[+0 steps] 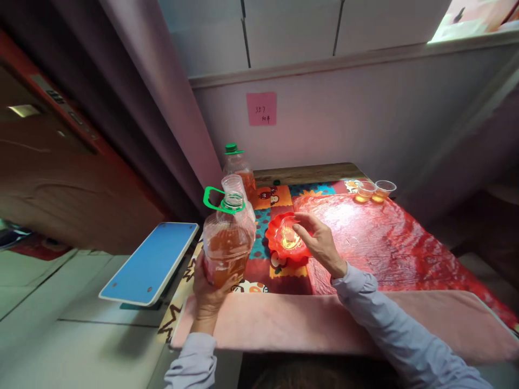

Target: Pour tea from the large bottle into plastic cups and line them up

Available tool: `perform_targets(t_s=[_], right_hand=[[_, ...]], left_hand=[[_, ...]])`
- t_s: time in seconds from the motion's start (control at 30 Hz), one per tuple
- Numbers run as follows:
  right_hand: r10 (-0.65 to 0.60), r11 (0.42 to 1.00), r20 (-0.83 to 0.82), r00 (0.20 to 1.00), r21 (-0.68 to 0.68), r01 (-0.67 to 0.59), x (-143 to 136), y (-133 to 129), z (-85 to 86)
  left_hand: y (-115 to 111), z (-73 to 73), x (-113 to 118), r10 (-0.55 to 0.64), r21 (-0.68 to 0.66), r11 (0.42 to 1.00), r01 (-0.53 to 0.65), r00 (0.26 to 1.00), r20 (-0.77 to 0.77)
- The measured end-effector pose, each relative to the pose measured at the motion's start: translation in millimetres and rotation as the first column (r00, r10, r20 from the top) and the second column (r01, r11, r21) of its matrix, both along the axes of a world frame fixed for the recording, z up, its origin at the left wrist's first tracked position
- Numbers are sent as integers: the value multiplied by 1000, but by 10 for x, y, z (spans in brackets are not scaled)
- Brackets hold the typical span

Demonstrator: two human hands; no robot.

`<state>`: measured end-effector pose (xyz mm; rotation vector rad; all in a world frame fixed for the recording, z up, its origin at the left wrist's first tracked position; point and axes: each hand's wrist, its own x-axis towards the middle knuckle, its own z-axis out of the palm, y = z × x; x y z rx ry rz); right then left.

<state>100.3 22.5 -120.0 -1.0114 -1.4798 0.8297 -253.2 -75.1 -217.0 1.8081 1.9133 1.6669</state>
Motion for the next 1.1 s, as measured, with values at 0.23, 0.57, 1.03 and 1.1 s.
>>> perform_targets(t_s=[0.23, 0.57, 1.03, 1.1], right_hand=[[273, 961, -162, 948, 3, -276, -560, -143, 72], [212, 968, -270, 939, -74, -240, -544, -109, -33], [223, 944, -481, 848, -109, -310, -526, -104, -188], [219, 950, -485, 847, -93, -299, -512, -136, -191]], left_hand=[[-22, 167, 126, 19, 124, 992, 12, 968, -251], [46, 406, 238, -65, 3, 997, 72, 920, -388], [311, 333, 275, 226, -239, 967, 88, 137, 964], [314, 294, 284, 230, -239, 963, 122, 80, 970]])
